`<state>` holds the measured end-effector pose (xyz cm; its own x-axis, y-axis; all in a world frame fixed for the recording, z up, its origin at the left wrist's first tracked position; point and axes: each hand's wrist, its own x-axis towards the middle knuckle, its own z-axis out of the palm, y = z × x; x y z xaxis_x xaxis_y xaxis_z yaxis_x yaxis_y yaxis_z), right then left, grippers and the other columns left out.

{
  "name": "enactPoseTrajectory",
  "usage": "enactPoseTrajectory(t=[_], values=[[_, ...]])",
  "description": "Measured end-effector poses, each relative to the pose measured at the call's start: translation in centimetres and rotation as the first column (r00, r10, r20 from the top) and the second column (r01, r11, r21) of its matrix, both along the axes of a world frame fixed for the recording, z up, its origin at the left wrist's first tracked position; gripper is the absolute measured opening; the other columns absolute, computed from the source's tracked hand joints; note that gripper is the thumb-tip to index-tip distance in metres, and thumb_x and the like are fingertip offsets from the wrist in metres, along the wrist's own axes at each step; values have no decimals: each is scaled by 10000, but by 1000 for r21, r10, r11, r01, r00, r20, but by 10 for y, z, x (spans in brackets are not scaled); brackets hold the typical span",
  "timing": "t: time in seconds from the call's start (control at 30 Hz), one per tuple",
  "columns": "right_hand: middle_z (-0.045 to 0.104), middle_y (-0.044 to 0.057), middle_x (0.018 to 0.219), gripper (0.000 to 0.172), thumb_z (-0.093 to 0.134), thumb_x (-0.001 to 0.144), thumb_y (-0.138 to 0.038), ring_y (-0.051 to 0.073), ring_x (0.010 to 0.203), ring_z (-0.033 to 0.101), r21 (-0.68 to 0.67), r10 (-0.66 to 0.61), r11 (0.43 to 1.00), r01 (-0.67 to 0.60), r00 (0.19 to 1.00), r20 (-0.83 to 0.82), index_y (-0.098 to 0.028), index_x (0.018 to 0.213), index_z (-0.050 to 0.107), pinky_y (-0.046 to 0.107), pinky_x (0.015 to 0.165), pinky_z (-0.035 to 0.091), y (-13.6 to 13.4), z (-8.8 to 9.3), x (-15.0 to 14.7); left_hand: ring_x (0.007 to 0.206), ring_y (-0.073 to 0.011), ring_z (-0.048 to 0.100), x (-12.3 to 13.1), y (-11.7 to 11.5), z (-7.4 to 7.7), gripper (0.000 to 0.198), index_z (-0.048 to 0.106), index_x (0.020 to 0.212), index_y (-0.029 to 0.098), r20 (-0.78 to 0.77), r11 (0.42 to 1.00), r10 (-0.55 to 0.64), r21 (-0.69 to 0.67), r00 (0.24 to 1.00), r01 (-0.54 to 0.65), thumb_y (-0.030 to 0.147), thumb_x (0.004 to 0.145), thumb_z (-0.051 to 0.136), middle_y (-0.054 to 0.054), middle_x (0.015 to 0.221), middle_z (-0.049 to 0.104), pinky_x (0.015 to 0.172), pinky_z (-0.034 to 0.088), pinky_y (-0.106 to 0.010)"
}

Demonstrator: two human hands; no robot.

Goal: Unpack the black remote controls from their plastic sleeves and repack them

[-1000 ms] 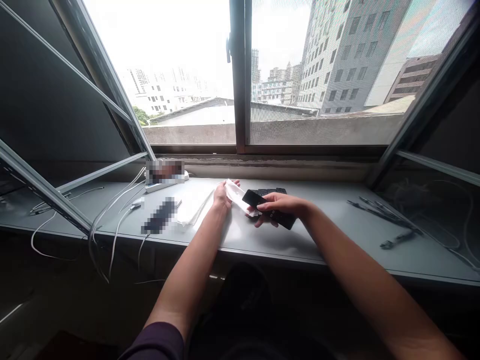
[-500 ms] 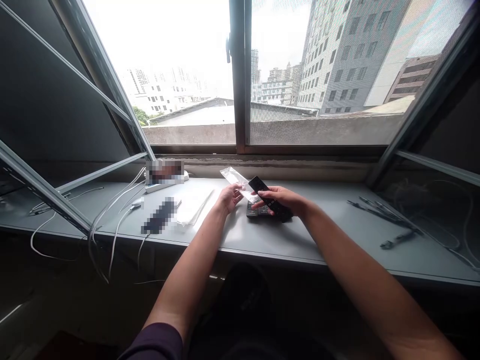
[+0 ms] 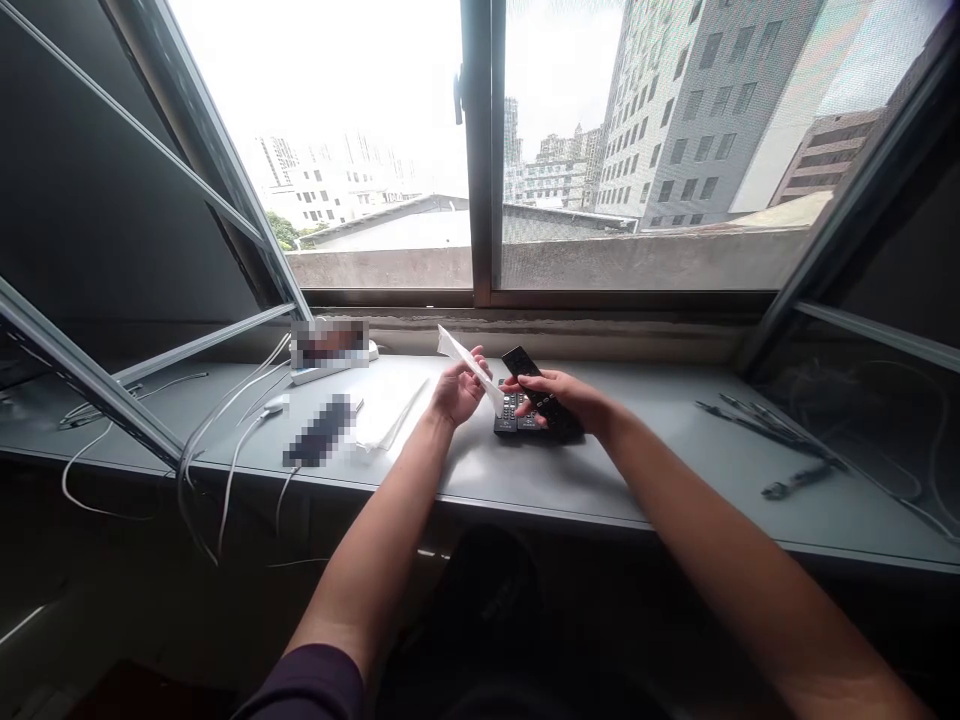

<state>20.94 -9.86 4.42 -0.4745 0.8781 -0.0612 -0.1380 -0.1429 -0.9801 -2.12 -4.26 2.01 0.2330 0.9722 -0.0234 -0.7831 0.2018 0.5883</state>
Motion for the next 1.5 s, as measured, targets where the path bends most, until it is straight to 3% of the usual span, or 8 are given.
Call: enactPoseTrajectory(t=[0.3,0.43,0.6,0.83,0.97,1.17,1.33,1.5], values=[[766,75,726,545,821,959,-495,169,534,689,-8,326,945,-326,945,-3,-116,1335,709,228,487,553,-9,-5,3,904,-284,771,-2,-18,9,544,701,1410,174,-194,981,-133,116,972,157,243,873,758,-78,915,766,977,612,-476],[788,88,764,588,815,968,-505,148,533,676,28,318,947,-319,947,37,-111,1391,708,222,518,561,-8,-5,2,1113,-326,766,0,-16,10,428,728,1314,147,-141,976,-168,119,976,185,377,954,707,-177,1182,796,1019,599,-466],[839,129,871,599,821,964,-522,142,534,684,62,209,974,-218,971,116,-120,1398,725,213,501,549,-5,-6,-2,1218,-403,730,1,-11,9,660,745,1239,133,-162,973,-188,101,969,206,712,926,694,-245,1265,770,980,607,-516],[845,185,1145,492,838,964,-465,226,758,812,101,184,976,-193,978,98,-146,1333,772,231,514,586,-7,-4,-7,820,-176,735,3,8,-8,416,718,1222,154,-414,970,242,91,877,-224,153,818,816,-71,976,782,782,582,-272],[713,182,1490,413,834,968,-439,318,1042,832,137,109,984,-110,994,19,-178,1285,792,229,508,591,-5,-3,-5,822,-177,747,-32,8,9,830,473,1597,176,-666,939,341,211,664,-271,130,832,792,-88,1038,790,740,563,-266],[764,193,1398,380,810,992,-412,289,956,838,125,102,987,-101,995,-7,-170,1283,789,231,494,591,1,-10,-4,807,-191,742,-125,-1,41,934,329,1700,140,-911,933,358,341,206,-117,158,851,719,-86,1007,785,685,535,-270],[806,196,1290,388,811,998,-411,275,907,837,99,100,990,-100,995,7,-168,1299,779,241,515,606,3,-13,-4,968,-262,777,-167,-4,30,838,408,1665,141,-903,932,343,361,-258,-24,215,880,695,-93,1037,796,884,578,-357],[815,198,1247,367,799,1007,-387,264,874,830,87,80,993,-80,997,-3,-156,1291,769,238,506,597,6,-15,-2,1445,-459,558,-151,-16,20,706,528,1588,99,-657,863,418,502,-627,50,325,936,676,-268,1511,628,1189,448,-586]])
